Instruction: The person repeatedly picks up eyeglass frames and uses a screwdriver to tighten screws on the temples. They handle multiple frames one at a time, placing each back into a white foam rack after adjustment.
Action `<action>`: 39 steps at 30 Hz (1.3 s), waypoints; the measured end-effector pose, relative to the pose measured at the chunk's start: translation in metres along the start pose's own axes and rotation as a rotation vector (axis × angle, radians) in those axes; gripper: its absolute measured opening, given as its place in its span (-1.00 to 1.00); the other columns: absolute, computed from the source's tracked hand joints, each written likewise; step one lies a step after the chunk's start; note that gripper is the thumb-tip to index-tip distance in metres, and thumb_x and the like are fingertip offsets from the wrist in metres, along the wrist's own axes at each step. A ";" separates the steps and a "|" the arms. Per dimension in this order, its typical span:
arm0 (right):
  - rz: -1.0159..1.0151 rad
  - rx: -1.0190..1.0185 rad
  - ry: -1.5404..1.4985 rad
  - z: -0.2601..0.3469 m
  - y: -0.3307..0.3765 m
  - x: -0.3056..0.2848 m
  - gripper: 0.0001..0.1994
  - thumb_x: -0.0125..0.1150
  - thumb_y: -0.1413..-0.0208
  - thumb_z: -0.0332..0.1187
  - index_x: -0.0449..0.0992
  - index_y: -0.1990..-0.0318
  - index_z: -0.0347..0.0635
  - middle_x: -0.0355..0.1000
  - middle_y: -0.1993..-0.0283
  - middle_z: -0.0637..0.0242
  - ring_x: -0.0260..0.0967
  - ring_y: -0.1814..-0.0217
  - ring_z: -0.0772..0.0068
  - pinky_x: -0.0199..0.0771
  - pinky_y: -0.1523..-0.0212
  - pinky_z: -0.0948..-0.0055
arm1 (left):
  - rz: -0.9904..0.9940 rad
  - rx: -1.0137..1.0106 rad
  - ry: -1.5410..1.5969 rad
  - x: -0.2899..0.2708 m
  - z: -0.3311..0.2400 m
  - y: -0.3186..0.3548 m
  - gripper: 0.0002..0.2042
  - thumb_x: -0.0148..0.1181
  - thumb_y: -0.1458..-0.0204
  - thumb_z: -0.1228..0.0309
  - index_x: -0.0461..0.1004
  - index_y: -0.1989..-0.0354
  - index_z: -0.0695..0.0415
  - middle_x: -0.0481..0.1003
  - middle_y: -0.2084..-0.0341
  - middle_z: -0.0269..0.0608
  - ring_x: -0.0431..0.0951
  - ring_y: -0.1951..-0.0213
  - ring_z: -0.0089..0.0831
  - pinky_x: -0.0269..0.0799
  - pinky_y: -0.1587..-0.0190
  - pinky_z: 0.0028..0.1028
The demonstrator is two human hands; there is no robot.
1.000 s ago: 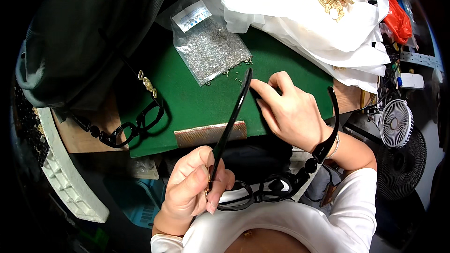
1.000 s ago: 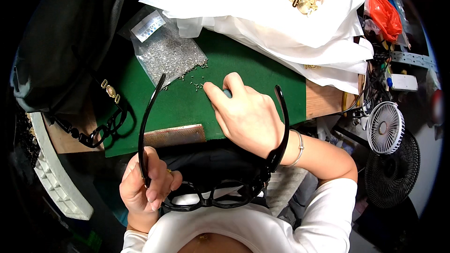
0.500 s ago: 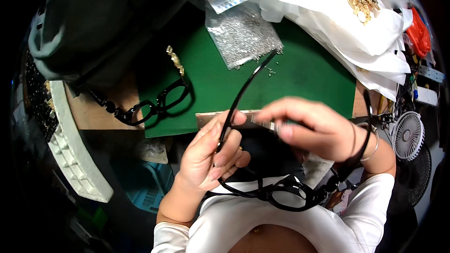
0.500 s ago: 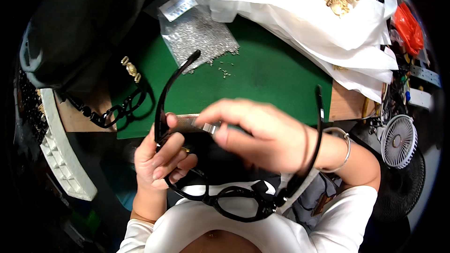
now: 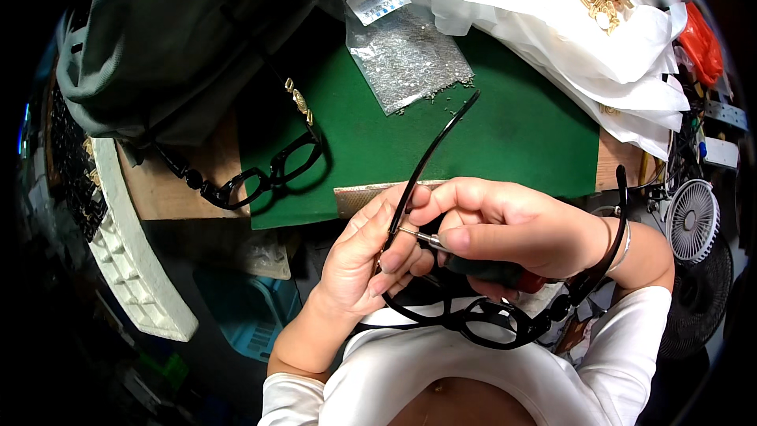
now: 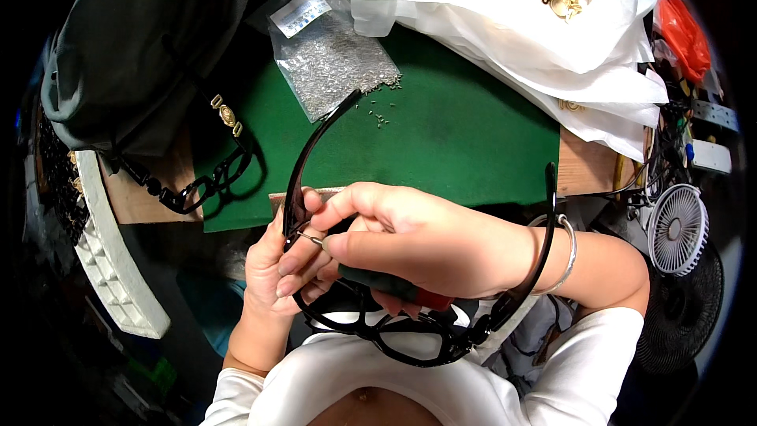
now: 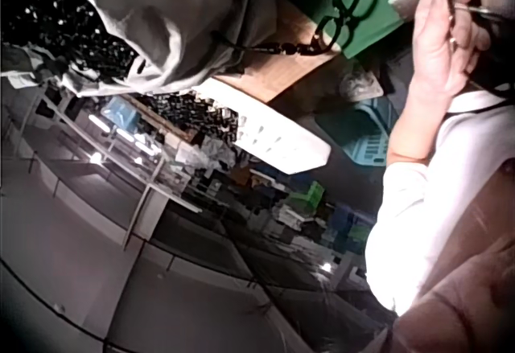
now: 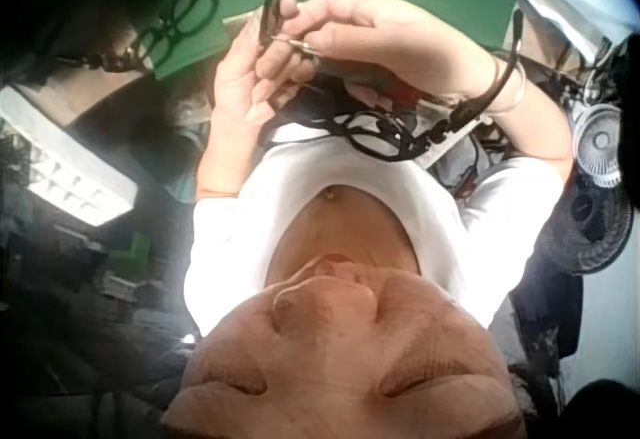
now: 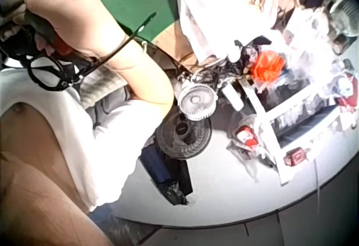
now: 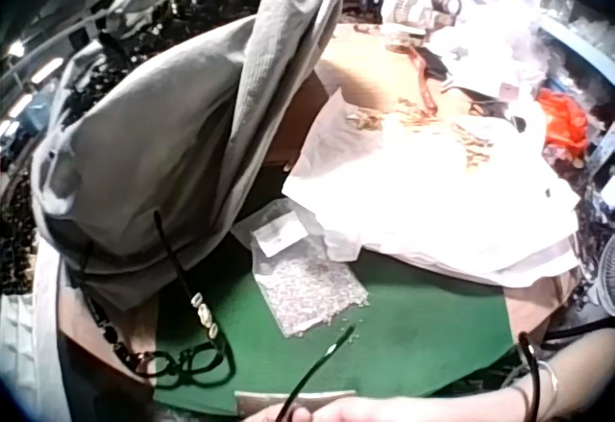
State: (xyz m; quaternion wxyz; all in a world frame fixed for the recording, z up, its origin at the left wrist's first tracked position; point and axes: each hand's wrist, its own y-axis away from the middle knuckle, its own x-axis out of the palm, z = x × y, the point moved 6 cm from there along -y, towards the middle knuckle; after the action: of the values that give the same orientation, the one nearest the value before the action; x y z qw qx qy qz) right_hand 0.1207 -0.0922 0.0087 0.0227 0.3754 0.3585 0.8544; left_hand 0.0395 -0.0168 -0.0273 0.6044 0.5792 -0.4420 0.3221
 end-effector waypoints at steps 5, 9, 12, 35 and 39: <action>-0.028 -0.069 -0.045 0.000 -0.001 0.001 -0.64 -0.11 -0.12 -0.28 0.12 0.05 -0.38 0.30 0.55 0.34 0.22 0.70 0.64 0.12 0.80 0.69 | -0.093 0.002 -0.053 -0.002 0.003 0.000 -0.67 -0.30 -0.17 0.20 0.27 0.03 0.09 0.15 0.85 -0.57 0.10 0.89 -0.77 0.12 0.74 -0.71; -0.042 -0.150 -0.075 -0.005 -0.004 -0.002 -0.67 -0.09 -0.13 -0.29 0.14 0.09 -0.40 0.30 0.54 0.34 0.21 0.70 0.65 0.16 0.77 0.67 | -0.124 -0.012 -0.057 -0.004 0.005 -0.001 -0.65 -0.33 -0.18 0.19 0.26 0.00 0.07 0.16 0.83 -0.57 0.11 0.87 -0.78 0.14 0.72 -0.70; -0.057 -0.147 -0.018 -0.008 -0.004 -0.007 -0.68 -0.08 -0.13 -0.29 0.16 0.09 -0.38 0.31 0.50 0.34 0.23 0.68 0.64 0.20 0.74 0.66 | -0.118 -0.019 -0.043 -0.003 0.007 -0.003 -0.65 -0.36 -0.18 0.20 0.26 -0.01 0.06 0.17 0.82 -0.57 0.11 0.87 -0.77 0.13 0.72 -0.70; -1.026 -0.651 1.568 0.020 0.011 -0.051 -0.75 0.14 0.16 -0.45 0.36 0.24 -0.14 0.19 0.39 0.23 0.32 0.55 0.32 0.36 0.61 0.40 | 0.218 0.295 -0.119 0.010 -0.013 0.011 -0.59 -0.13 -0.10 0.31 0.17 -0.07 0.30 0.33 0.74 -0.34 0.23 0.61 -0.60 0.22 0.12 -0.46; -1.042 -0.617 1.547 0.020 0.013 -0.049 -0.72 0.16 0.15 -0.47 0.39 0.19 -0.14 0.25 0.38 0.24 0.33 0.52 0.28 0.35 0.58 0.41 | 0.240 0.141 -0.093 0.014 -0.009 0.001 -0.63 -0.23 -0.12 0.33 0.20 -0.08 0.20 0.27 0.77 -0.43 0.17 0.61 -0.58 0.19 0.16 -0.44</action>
State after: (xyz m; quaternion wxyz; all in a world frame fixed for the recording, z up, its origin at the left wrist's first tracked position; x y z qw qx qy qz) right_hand 0.1722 -0.1049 -0.0040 0.2528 -0.5151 0.1562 0.8039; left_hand 0.0457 -0.0095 -0.0134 0.4983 0.5775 -0.5121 0.3950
